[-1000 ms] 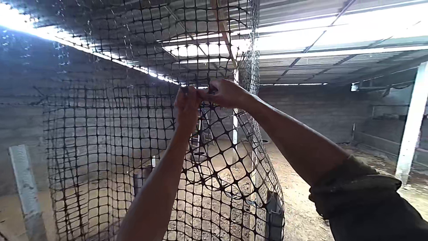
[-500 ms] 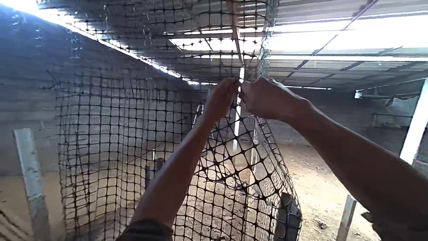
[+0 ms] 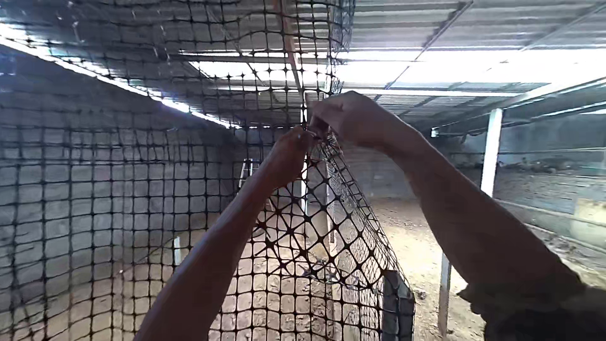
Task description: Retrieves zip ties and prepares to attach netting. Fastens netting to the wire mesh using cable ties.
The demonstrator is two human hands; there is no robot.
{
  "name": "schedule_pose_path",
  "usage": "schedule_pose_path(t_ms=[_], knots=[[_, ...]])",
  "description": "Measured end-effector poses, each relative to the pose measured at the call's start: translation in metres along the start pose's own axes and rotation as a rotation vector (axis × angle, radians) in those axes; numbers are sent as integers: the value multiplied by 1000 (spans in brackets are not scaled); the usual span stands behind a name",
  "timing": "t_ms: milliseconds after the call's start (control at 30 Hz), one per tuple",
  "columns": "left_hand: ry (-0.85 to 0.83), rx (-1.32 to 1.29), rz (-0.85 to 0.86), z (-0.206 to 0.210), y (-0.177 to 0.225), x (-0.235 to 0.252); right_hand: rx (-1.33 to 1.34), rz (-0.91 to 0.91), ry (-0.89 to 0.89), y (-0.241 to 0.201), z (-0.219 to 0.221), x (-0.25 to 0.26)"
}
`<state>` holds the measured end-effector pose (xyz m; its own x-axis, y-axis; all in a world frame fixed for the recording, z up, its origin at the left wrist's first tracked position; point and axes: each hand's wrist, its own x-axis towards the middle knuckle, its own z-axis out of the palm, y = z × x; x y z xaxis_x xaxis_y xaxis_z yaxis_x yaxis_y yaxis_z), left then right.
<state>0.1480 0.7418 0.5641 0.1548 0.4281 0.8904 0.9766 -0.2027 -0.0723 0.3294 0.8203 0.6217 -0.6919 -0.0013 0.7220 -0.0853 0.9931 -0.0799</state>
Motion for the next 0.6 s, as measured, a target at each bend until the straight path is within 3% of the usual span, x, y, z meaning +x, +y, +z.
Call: schedule_pose_path(t_ms=[133, 200, 433, 600], knots=[[-29, -46, 52, -5, -10, 3, -22, -45, 43, 27, 13, -2], [-41, -76, 98, -5, -18, 5, -97, -97, 155, 31, 27, -6], [-117, -393, -82, -21, -18, 10, -121, -176, 216, 35, 47, -16], [-125, -299, -87, -29, -11, 7, 26, -172, 258, 46, 47, -12]])
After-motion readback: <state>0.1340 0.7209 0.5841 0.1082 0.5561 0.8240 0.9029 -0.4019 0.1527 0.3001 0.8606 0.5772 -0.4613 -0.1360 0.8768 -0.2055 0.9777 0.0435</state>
